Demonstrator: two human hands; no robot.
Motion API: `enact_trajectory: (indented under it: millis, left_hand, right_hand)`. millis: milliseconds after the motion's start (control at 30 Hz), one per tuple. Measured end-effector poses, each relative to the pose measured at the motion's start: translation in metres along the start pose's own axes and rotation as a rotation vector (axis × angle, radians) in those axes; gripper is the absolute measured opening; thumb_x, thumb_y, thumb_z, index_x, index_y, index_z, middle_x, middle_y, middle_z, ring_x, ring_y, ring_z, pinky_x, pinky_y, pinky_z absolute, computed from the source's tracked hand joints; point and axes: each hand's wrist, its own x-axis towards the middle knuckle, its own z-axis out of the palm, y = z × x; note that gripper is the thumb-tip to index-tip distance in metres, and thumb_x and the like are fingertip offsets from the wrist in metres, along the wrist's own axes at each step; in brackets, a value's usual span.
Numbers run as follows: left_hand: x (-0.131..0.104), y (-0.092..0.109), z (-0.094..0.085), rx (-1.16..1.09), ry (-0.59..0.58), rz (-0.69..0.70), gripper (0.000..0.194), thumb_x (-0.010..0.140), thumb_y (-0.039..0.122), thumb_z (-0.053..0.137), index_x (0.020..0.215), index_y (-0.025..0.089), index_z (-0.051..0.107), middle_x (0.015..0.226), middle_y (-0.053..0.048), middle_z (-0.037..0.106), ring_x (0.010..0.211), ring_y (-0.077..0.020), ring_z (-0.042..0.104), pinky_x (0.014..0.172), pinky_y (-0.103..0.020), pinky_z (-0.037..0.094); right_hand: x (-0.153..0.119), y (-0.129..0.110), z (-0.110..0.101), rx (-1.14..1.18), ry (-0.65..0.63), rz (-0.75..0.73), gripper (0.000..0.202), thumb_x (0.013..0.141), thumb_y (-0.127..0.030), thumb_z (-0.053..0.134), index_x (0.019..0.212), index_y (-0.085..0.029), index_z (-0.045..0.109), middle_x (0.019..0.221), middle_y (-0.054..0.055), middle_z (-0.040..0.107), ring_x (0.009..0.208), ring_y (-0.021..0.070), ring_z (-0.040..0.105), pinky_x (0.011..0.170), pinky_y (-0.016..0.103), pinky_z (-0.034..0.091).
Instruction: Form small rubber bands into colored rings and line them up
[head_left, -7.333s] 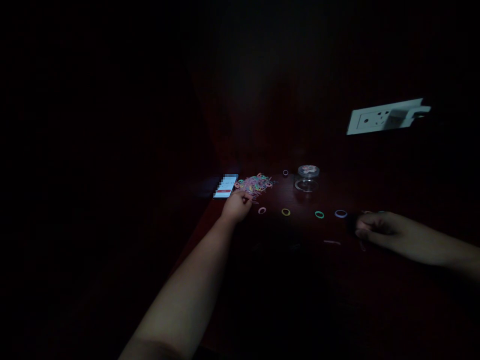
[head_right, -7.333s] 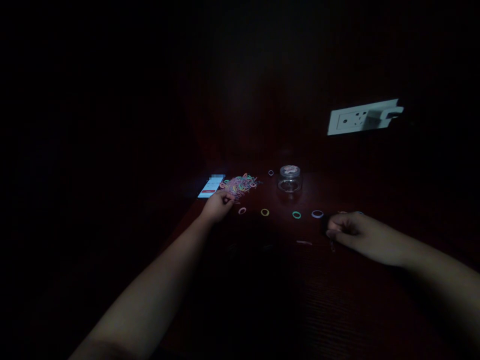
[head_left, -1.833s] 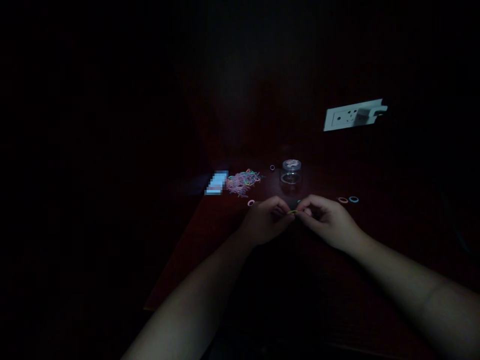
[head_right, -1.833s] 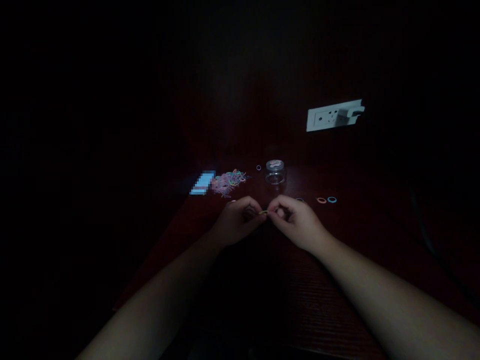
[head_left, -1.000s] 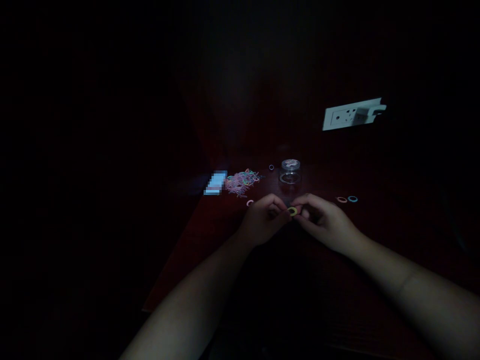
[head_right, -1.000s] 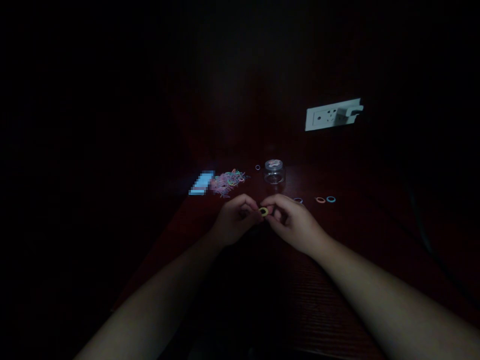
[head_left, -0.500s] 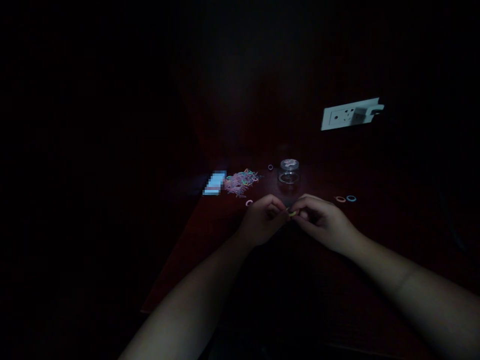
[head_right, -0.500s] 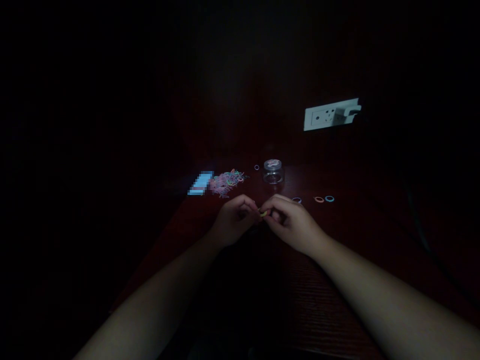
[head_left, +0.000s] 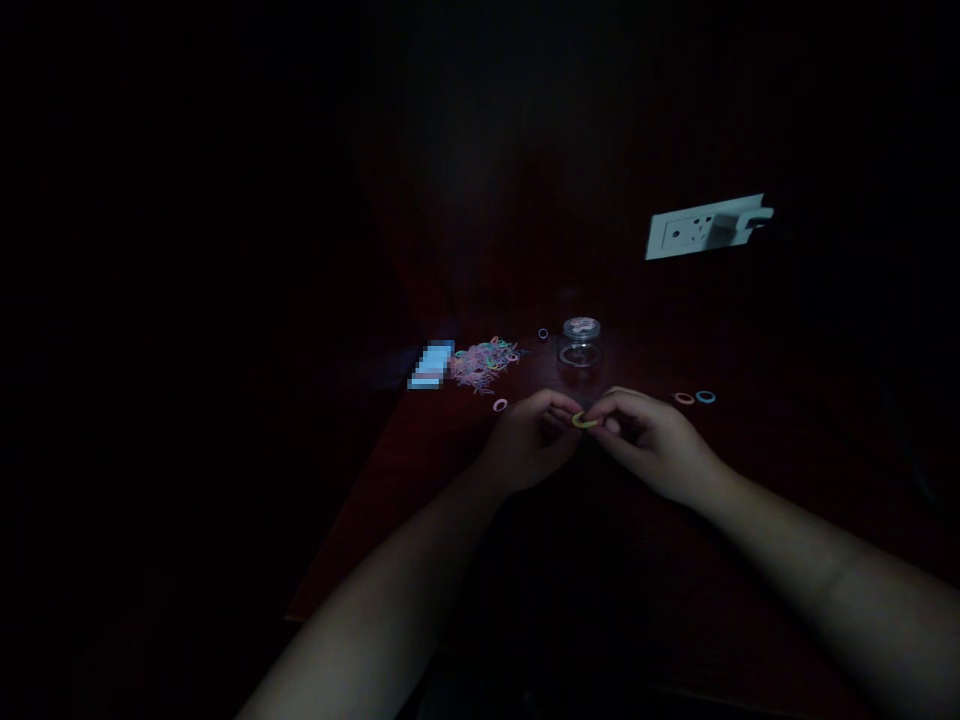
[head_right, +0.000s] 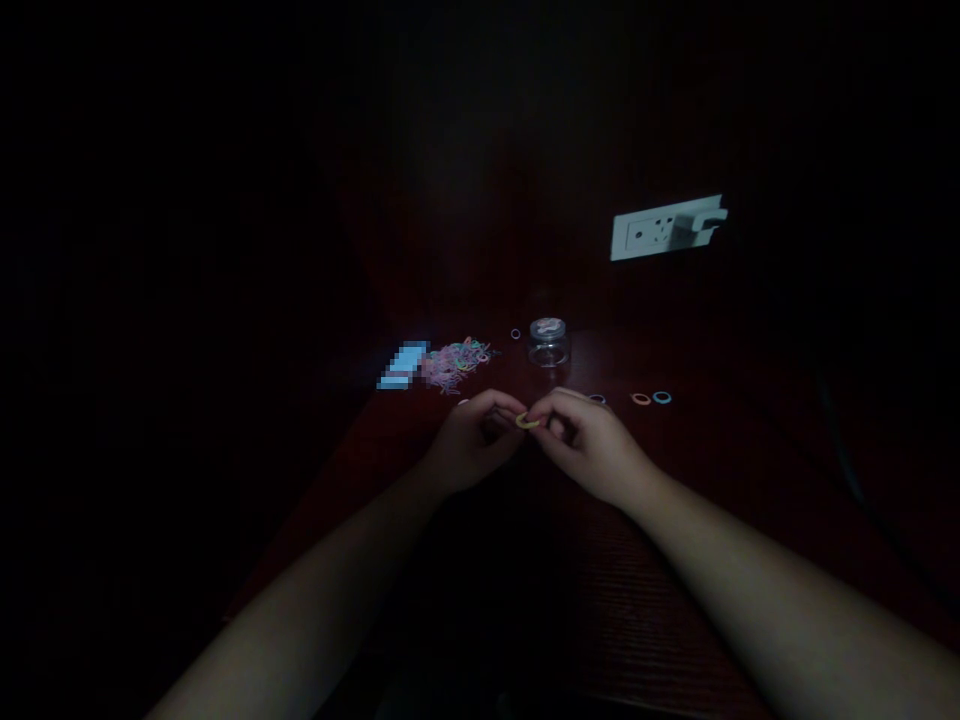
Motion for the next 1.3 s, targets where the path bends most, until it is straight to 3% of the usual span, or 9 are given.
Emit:
enact_trajectory:
  millis: [233,500,700,800,1033,1300]
  left_hand:
    - [-0.001,0.009,-0.002,0.136,0.014,0.025,0.015,0.085,0.028,0.064,0.095,0.018,0.062,0.085,-0.004,0.07,0.074,-0.0143,0.065,0.068,-0.026,0.051]
    - [0.0,0.003,-0.002,0.148,0.023,0.003,0.012,0.086,0.027,0.061,0.094,0.018,0.063,0.088,-0.005,0.07,0.077,-0.0148,0.065,0.068,-0.026,0.051]
    - [0.0,0.002,-0.001,0.178,0.016,0.009,0.011,0.087,0.028,0.061,0.091,0.018,0.063,0.086,-0.004,0.071,0.076,-0.0143,0.066,0.067,-0.026,0.051]
    - [0.0,0.001,-0.001,0.176,0.012,0.014,0.01,0.087,0.027,0.061,0.091,0.018,0.062,0.086,-0.003,0.071,0.075,-0.0134,0.066,0.069,-0.026,0.051]
    - [0.0,0.003,-0.001,0.193,0.027,0.002,0.011,0.086,0.028,0.063,0.088,0.017,0.062,0.081,-0.002,0.07,0.071,-0.012,0.065,0.068,-0.026,0.051]
    - [0.0,-0.002,-0.001,0.176,0.018,0.011,0.011,0.084,0.024,0.063,0.092,0.017,0.062,0.082,-0.003,0.07,0.071,-0.0121,0.065,0.065,-0.024,0.052]
  right_hand:
    - [0.001,-0.006,-0.004,-0.011,-0.052,-0.053,0.008,0.088,-0.022,0.058,0.085,-0.021,0.065,0.079,0.003,0.057,0.067,0.0147,0.053,0.061,0.029,0.044]
    - [0.0,-0.004,-0.003,-0.014,-0.033,-0.052,0.006,0.088,-0.02,0.057,0.086,-0.021,0.063,0.083,0.003,0.057,0.07,0.015,0.053,0.062,0.029,0.045]
    - [-0.001,0.0,0.0,-0.007,-0.007,0.076,0.01,0.086,-0.024,0.06,0.095,-0.021,0.058,0.066,-0.003,0.05,0.056,0.0125,0.048,0.049,0.025,0.039]
    - [-0.001,0.002,0.0,-0.017,-0.006,0.078,0.014,0.086,-0.025,0.06,0.099,-0.02,0.06,0.068,-0.002,0.053,0.058,0.0127,0.05,0.051,0.025,0.04]
    - [0.0,0.0,-0.003,-0.1,-0.001,0.021,0.007,0.087,-0.022,0.057,0.086,-0.019,0.064,0.073,0.001,0.055,0.064,0.0137,0.052,0.059,0.027,0.043]
    - [0.001,-0.001,-0.002,-0.094,-0.005,0.025,0.007,0.088,-0.02,0.057,0.084,-0.019,0.063,0.074,0.001,0.054,0.065,0.014,0.052,0.06,0.028,0.043]
